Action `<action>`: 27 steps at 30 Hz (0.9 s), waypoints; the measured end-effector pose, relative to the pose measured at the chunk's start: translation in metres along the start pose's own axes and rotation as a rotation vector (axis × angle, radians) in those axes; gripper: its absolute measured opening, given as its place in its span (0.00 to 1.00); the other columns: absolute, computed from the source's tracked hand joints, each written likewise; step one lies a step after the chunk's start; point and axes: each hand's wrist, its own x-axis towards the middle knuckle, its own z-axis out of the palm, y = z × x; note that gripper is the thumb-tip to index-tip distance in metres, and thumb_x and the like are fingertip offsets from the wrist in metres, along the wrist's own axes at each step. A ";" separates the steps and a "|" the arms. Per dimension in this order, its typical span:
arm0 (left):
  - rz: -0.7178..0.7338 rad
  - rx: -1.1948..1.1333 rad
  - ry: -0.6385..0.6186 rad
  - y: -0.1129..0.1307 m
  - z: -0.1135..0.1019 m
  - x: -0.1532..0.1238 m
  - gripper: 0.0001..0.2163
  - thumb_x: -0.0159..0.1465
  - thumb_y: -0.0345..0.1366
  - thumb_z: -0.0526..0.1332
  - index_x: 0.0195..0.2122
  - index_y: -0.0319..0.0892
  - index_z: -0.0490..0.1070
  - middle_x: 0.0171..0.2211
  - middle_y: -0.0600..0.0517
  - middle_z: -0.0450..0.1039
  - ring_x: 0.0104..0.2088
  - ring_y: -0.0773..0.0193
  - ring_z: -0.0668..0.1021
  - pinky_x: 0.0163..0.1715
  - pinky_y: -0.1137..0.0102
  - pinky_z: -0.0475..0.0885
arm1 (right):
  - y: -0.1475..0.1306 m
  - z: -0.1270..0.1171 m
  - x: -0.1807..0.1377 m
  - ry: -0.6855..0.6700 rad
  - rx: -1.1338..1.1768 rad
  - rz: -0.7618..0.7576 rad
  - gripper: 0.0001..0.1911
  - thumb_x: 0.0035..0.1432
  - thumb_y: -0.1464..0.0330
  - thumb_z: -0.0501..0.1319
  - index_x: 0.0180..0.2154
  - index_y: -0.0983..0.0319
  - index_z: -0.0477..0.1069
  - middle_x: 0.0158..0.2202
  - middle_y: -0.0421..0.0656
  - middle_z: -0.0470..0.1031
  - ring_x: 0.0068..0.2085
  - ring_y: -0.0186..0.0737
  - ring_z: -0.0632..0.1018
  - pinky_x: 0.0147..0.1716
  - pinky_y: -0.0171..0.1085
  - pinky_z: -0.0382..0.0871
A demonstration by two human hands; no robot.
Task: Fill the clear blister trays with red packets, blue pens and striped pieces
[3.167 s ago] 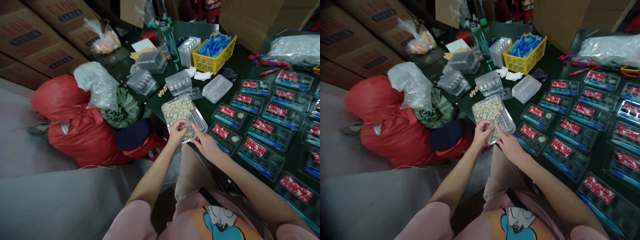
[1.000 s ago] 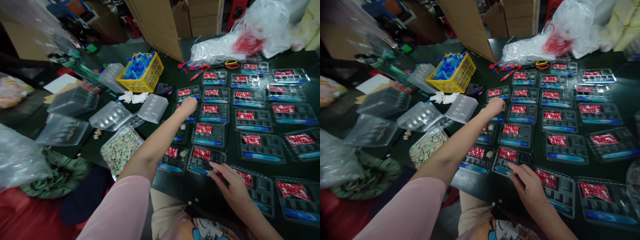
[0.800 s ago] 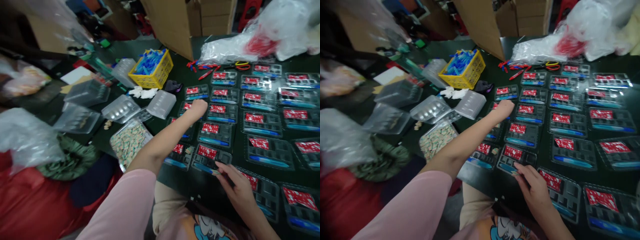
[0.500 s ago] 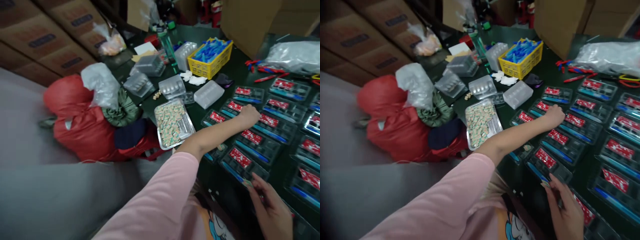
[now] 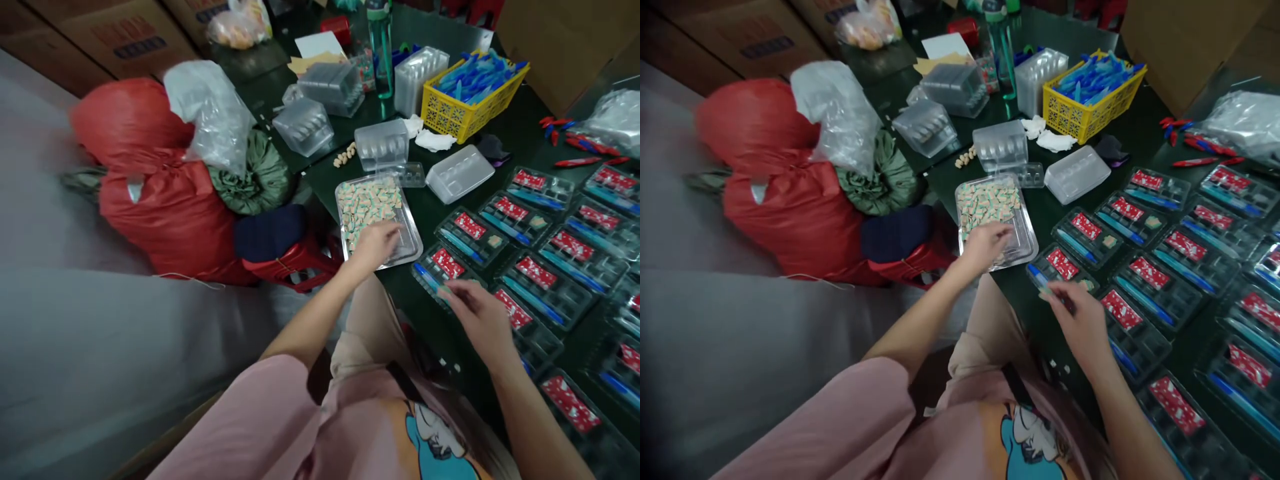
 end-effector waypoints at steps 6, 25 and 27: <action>-0.196 -0.035 0.049 -0.058 -0.029 -0.052 0.08 0.59 0.32 0.62 0.38 0.45 0.80 0.35 0.49 0.80 0.36 0.59 0.79 0.40 0.67 0.71 | -0.003 0.073 0.090 -0.188 0.192 0.042 0.14 0.52 0.60 0.63 0.35 0.64 0.74 0.30 0.42 0.77 0.33 0.38 0.77 0.36 0.37 0.70; -0.472 -0.797 0.248 -0.077 -0.025 -0.069 0.12 0.53 0.36 0.68 0.38 0.39 0.80 0.29 0.51 0.79 0.28 0.65 0.79 0.30 0.73 0.71 | 0.006 0.125 0.142 -0.166 -0.434 -0.058 0.06 0.53 0.69 0.64 0.34 0.62 0.76 0.31 0.43 0.77 0.34 0.40 0.75 0.39 0.39 0.67; -0.493 -0.826 0.288 -0.082 -0.027 -0.075 0.13 0.53 0.36 0.68 0.40 0.40 0.80 0.31 0.50 0.80 0.30 0.63 0.80 0.32 0.72 0.72 | 0.009 0.130 0.147 -0.165 -0.549 -0.049 0.04 0.51 0.69 0.65 0.32 0.61 0.75 0.30 0.43 0.76 0.33 0.40 0.74 0.37 0.38 0.66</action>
